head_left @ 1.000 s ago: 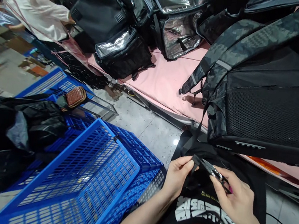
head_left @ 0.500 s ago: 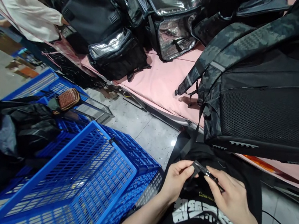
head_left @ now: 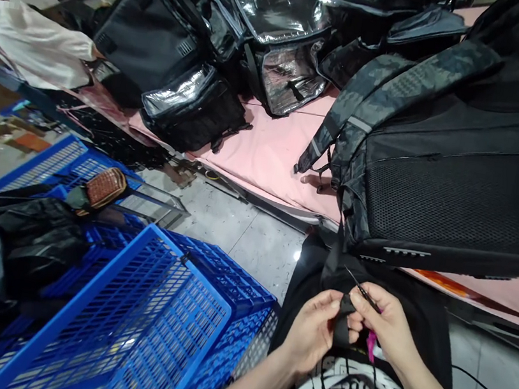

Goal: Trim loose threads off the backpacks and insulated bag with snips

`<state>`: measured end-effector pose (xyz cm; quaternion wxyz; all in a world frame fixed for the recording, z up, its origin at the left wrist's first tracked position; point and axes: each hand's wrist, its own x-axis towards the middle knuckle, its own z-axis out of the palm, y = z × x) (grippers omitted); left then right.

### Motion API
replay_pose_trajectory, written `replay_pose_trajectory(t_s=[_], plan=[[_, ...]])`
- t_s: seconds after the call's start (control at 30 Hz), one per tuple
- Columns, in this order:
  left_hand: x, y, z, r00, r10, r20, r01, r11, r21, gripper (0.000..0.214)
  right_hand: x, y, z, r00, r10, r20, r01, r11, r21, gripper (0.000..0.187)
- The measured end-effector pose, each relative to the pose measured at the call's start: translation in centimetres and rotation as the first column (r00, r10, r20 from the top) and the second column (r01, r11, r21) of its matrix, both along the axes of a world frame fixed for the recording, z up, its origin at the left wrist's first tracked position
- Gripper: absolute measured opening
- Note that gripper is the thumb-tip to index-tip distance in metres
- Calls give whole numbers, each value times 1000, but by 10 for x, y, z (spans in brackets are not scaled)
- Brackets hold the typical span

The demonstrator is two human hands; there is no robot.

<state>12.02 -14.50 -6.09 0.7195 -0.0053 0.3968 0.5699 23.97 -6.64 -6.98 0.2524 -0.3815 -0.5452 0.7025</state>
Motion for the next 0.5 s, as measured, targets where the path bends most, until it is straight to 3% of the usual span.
replay_pose_trajectory(t_s=[0.07, 0.17, 0.23, 0.33, 0.4, 0.5], plan=[[0, -2, 0, 964, 41, -261, -27, 998, 58, 23, 0, 0, 1, 1000, -14, 3, 14, 1000, 0, 37], [-2, -4, -1, 812, 42, -582, 20, 995, 99, 20, -1, -2, 2, 999, -17, 41, 13, 996, 90, 37], [-3, -4, -2, 759, 42, -649, 23, 996, 91, 20, -1, -3, 1, 998, -35, 56, 27, 990, 140, 32], [-4, -2, -2, 808, 51, -586, -16, 998, 64, 23, 7, -6, -1, 995, -73, 61, 56, 967, 249, 26], [-5, 1, 0, 821, 59, -568, -47, 998, 34, 25, 16, -7, -3, 992, -89, 93, 43, 910, 412, 25], [-9, 3, 5, 791, 72, -608, -61, 997, 38, 24, 30, -6, -4, 980, -95, 177, -54, 724, 688, 23]])
